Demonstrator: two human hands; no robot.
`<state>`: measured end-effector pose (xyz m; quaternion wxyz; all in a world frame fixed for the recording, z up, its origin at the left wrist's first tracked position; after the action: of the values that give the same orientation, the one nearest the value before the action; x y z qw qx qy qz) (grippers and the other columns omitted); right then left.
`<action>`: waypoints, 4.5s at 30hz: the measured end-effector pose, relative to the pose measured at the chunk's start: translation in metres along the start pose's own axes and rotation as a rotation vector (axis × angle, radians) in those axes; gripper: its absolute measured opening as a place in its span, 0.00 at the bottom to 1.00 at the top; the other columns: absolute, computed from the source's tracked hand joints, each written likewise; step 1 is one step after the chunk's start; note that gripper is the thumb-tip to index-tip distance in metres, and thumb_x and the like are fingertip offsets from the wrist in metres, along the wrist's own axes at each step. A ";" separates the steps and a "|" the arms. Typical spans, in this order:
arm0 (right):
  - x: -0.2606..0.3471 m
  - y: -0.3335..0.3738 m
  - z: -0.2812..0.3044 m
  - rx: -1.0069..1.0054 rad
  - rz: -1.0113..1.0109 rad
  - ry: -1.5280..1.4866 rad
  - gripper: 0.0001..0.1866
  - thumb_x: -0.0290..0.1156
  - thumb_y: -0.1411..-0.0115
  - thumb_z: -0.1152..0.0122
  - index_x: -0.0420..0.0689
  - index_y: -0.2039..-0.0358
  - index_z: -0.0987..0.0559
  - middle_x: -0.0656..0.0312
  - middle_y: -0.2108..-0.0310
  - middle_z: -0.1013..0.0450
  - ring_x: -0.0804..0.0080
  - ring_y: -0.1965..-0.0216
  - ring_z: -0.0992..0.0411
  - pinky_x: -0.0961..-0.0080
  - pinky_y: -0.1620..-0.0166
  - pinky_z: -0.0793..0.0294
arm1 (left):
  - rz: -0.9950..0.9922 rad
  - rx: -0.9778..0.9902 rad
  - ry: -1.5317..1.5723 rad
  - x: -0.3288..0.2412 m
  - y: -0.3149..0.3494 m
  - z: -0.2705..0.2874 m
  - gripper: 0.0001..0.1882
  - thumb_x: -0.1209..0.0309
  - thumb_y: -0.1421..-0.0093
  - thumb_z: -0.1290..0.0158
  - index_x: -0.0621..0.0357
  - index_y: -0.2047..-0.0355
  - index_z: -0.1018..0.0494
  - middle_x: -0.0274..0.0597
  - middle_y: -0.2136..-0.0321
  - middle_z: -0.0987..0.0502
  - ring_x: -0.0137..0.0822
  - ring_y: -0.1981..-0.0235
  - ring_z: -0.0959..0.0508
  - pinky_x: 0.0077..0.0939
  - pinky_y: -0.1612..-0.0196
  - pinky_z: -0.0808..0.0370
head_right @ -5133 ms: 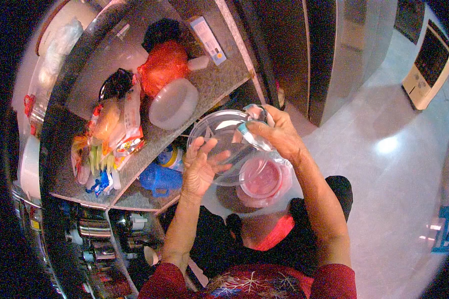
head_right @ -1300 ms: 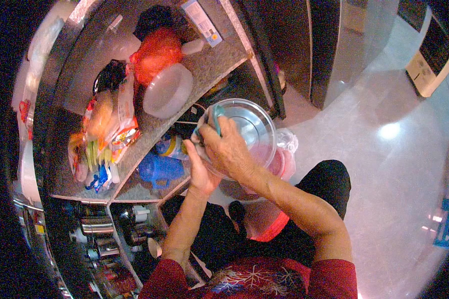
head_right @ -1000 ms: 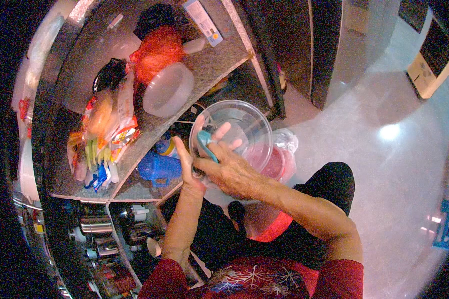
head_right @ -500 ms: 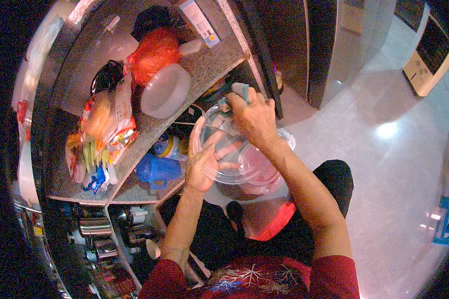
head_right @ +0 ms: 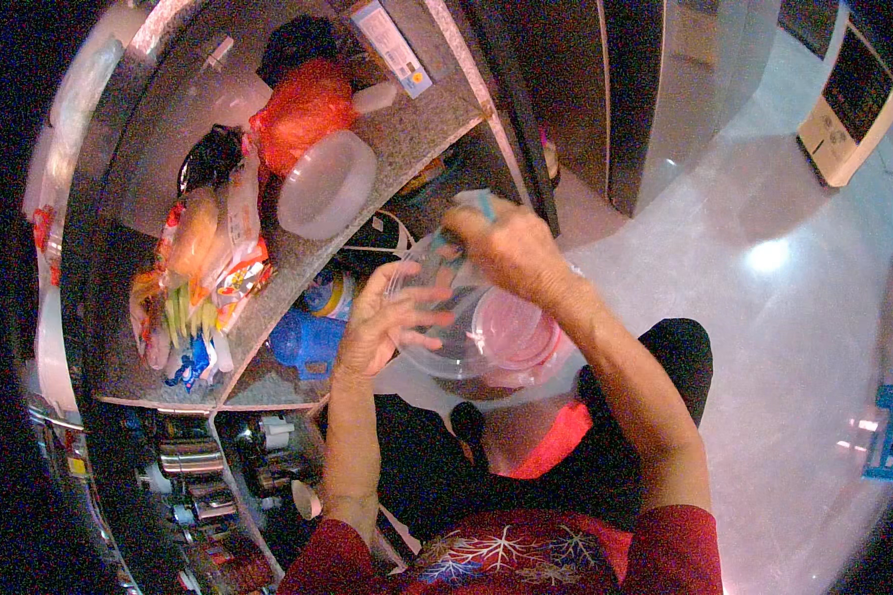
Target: The person sits on the floor and wipes the inside and outside of several clear plastic container lids using a blue cloth. They pick up each lid from a stack, wipe it thoroughly, and place it into a pink bucket.
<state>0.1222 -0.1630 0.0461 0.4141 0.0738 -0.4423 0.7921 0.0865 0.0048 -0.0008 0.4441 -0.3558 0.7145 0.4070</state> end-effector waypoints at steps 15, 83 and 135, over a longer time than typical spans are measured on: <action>-0.054 0.029 -0.014 0.015 -0.454 -0.260 0.18 0.30 0.46 0.37 0.46 0.55 0.27 0.48 0.66 0.25 0.50 0.68 0.24 0.62 0.65 0.26 | -0.245 -0.198 -0.071 -0.002 0.001 -0.002 0.25 0.63 0.35 0.53 0.65 0.43 0.41 0.59 0.52 0.28 0.50 0.60 0.20 0.37 0.69 0.17; 0.065 0.039 -0.050 0.155 0.173 0.019 0.26 0.32 0.51 0.43 0.43 0.48 0.29 0.53 0.57 0.34 0.54 0.61 0.34 0.64 0.61 0.29 | -0.230 -0.267 0.253 0.026 -0.017 0.001 0.32 0.42 0.35 0.65 0.42 0.36 0.47 0.45 0.40 0.38 0.39 0.43 0.33 0.35 0.41 0.33; -0.015 0.025 0.055 0.042 -0.303 0.256 0.21 0.22 0.47 0.47 0.45 0.51 0.29 0.49 0.58 0.34 0.50 0.58 0.31 0.58 0.58 0.25 | 0.073 -0.595 -0.117 0.197 -0.030 0.105 0.17 0.60 0.39 0.48 0.50 0.55 0.39 0.46 0.66 0.26 0.46 0.73 0.21 0.40 0.79 0.19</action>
<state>0.1002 -0.2204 0.0559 0.5796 0.0468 -0.3532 0.7329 0.0788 0.0574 -0.2197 0.3459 -0.4201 0.5496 0.6339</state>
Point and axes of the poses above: each hand's wrist, its own y-axis away from the middle knuckle, its own z-axis out of the back of the hand, x = y × z, the point moved 8 cm from there along -y, towards the middle knuckle
